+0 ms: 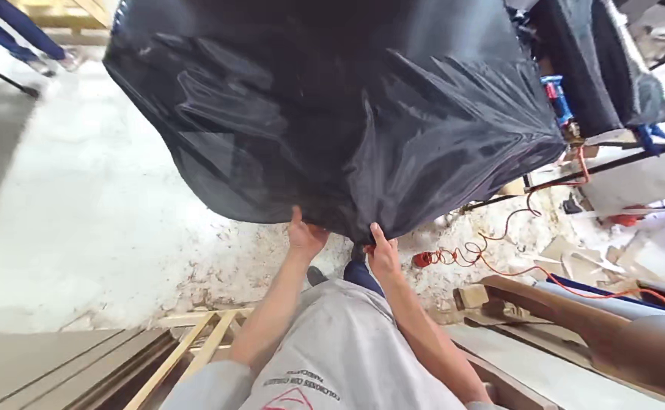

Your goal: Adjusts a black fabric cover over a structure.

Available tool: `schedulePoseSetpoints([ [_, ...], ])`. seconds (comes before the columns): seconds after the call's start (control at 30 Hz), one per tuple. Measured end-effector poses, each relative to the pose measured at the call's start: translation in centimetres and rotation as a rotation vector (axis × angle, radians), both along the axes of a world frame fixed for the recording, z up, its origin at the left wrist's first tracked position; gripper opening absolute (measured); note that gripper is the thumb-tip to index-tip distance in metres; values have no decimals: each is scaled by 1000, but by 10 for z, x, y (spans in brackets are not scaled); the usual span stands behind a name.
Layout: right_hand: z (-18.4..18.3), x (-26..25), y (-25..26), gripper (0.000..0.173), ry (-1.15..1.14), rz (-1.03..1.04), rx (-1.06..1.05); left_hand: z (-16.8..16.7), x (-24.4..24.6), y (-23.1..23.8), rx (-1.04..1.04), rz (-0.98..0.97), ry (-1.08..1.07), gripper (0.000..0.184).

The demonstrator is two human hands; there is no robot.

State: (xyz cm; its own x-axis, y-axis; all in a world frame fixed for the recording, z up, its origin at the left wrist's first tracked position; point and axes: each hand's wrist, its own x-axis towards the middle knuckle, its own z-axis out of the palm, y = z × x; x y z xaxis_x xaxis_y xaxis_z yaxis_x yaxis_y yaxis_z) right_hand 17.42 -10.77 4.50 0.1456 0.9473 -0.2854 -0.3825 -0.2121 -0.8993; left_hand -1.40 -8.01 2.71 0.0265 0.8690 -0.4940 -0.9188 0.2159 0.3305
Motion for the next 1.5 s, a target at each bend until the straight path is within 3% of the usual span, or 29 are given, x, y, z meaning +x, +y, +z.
schedulePoseSetpoints([
  [0.1,-2,2,4,32,116,-65,-53,21,2,5,77,-15,37,42],
  [0.17,-3,1,8,38,232,-76,-100,26,5,2,10,-1,99,32],
  [0.4,10,-5,29,27,448,-40,-228,26,17,-7,3,-81,151,36],
  [0.5,3,-5,25,28,390,-88,-232,21,16,-10,11,-76,253,38],
  [0.73,-10,4,-3,20,153,-61,71,12,19,-24,128,31,398,39],
  [1.0,-9,7,-6,24,161,-22,43,13,19,-29,118,48,432,40],
  [1.5,-42,31,8,23,170,189,-181,-30,9,-8,166,-32,406,45],
])
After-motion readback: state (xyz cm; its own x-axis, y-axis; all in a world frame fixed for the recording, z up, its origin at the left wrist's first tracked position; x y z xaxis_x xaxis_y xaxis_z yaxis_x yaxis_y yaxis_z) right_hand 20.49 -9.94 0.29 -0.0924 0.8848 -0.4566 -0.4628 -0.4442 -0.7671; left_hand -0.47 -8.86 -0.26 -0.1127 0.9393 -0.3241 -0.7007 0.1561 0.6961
